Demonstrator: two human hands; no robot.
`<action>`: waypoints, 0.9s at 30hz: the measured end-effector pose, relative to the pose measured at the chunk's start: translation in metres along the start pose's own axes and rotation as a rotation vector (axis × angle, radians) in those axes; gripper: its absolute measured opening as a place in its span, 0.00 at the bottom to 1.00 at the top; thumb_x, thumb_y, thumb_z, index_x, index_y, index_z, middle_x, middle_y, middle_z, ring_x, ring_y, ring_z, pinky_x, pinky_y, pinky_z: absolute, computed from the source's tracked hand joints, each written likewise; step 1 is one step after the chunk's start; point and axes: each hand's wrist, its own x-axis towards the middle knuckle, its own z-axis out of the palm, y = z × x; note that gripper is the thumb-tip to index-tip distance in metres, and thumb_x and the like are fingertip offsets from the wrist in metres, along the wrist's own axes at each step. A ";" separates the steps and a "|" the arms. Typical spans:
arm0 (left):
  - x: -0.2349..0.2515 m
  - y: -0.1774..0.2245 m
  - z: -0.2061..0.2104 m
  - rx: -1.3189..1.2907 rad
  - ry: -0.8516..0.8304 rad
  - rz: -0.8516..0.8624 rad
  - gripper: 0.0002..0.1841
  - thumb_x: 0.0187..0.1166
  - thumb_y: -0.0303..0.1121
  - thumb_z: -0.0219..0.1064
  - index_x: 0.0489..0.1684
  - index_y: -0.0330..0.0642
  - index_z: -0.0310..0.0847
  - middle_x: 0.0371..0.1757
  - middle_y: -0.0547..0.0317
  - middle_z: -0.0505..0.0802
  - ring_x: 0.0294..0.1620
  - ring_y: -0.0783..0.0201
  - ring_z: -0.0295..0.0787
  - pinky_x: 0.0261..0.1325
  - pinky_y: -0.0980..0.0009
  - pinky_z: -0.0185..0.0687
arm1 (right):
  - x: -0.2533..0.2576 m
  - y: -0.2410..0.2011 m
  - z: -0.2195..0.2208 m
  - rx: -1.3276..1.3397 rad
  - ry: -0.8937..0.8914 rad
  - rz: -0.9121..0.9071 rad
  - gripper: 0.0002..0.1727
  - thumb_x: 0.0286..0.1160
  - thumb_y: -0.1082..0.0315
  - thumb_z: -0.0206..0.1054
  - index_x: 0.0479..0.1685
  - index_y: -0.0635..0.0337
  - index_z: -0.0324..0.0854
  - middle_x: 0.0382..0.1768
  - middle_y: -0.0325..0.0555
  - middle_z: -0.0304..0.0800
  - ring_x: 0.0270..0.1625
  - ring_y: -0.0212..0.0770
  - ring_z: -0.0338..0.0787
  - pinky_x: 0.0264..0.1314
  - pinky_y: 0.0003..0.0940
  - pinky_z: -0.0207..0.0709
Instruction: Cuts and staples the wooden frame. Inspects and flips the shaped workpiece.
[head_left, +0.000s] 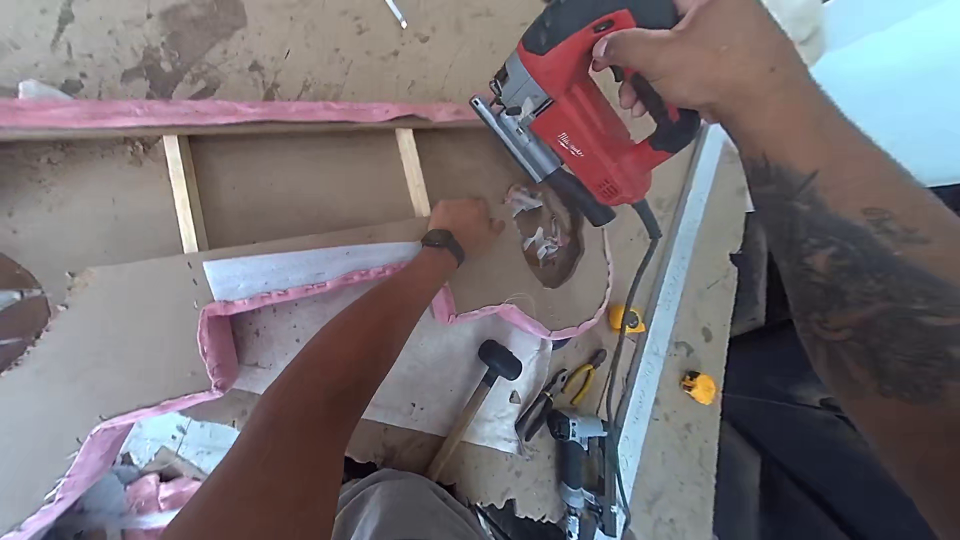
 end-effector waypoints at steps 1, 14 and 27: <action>0.000 0.002 -0.001 0.010 -0.011 -0.009 0.34 0.79 0.68 0.50 0.49 0.47 0.89 0.43 0.48 0.95 0.47 0.44 0.94 0.44 0.38 0.86 | -0.013 0.004 -0.017 -0.017 0.054 -0.006 0.25 0.73 0.37 0.71 0.53 0.48 0.84 0.32 0.41 0.93 0.21 0.39 0.92 0.23 0.42 0.91; 0.065 0.081 0.016 0.135 0.106 0.398 0.20 0.80 0.45 0.68 0.69 0.52 0.86 0.72 0.52 0.88 0.75 0.47 0.82 0.76 0.38 0.75 | -0.413 0.222 -0.199 -0.287 0.565 0.506 0.25 0.74 0.41 0.70 0.53 0.53 0.86 0.29 0.56 0.87 0.28 0.59 0.87 0.31 0.72 0.78; 0.142 0.173 0.071 0.711 0.031 0.435 0.26 0.69 0.51 0.79 0.65 0.51 0.88 0.72 0.42 0.84 0.74 0.35 0.77 0.69 0.28 0.72 | -0.709 0.519 0.002 -0.324 0.604 0.686 0.25 0.72 0.46 0.75 0.63 0.49 0.85 0.56 0.48 0.91 0.51 0.55 0.93 0.49 0.67 0.85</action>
